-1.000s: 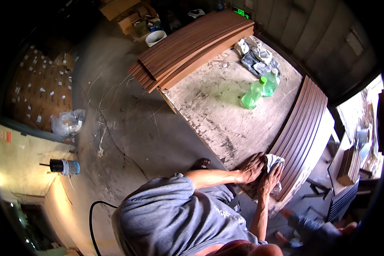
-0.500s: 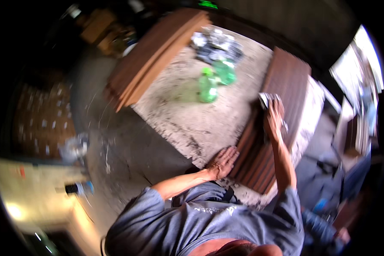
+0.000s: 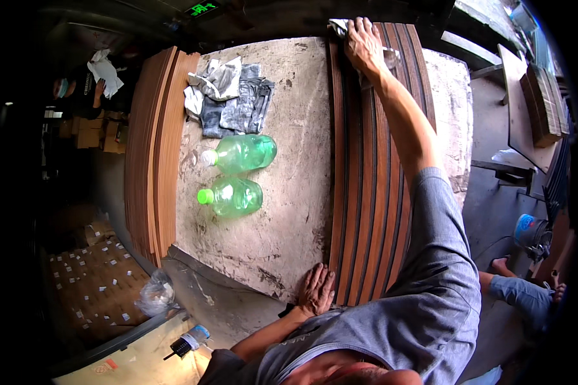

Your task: The person wipes wooden panels with cloths alongside a coworker on a workbench, unfolds a white sheet by hand, and cleans additional panels.

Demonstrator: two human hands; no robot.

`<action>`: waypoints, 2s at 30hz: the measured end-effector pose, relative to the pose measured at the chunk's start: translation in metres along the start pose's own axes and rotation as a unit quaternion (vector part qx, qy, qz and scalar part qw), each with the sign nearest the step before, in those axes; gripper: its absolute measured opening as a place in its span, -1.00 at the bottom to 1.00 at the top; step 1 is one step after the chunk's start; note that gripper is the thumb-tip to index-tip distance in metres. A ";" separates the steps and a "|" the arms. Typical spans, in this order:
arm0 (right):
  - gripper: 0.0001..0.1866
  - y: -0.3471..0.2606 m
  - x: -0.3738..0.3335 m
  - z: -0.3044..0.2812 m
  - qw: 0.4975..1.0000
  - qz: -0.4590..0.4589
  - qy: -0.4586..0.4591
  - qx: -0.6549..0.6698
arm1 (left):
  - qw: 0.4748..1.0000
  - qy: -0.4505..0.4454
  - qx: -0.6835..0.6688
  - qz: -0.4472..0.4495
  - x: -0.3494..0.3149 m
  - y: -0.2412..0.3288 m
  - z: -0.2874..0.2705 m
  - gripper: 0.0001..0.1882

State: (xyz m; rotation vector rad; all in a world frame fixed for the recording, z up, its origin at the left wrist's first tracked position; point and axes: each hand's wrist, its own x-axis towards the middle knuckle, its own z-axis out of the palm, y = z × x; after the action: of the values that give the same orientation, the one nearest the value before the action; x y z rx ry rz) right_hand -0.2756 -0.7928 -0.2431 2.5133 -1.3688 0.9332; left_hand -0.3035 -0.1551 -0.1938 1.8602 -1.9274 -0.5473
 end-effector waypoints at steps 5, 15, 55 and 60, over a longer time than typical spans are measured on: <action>-0.47 -0.027 0.000 -0.010 0.997 -0.070 0.024 0.015 | 0.999 -0.007 0.032 -0.012 -0.003 0.002 -0.007 -0.34; -0.25 -0.116 -0.258 -0.199 0.941 -0.124 -0.217 0.227 | 0.999 0.024 0.024 0.012 0.001 -0.002 -0.008 -0.39; -0.33 -0.132 -0.454 -0.381 0.946 0.048 -0.288 0.141 | 0.989 0.144 0.002 -0.039 0.075 0.006 0.019 -0.35; -0.28 -0.101 -0.419 -0.346 0.952 -0.020 -0.290 0.098 | 0.993 0.115 0.002 -0.014 0.074 0.003 0.013 -0.38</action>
State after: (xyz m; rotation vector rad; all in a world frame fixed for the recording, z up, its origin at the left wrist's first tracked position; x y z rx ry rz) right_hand -0.5193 -0.2999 -0.1898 3.1151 -1.3996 0.3345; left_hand -0.3156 -0.2291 -0.2021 1.8653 -1.7556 -0.3198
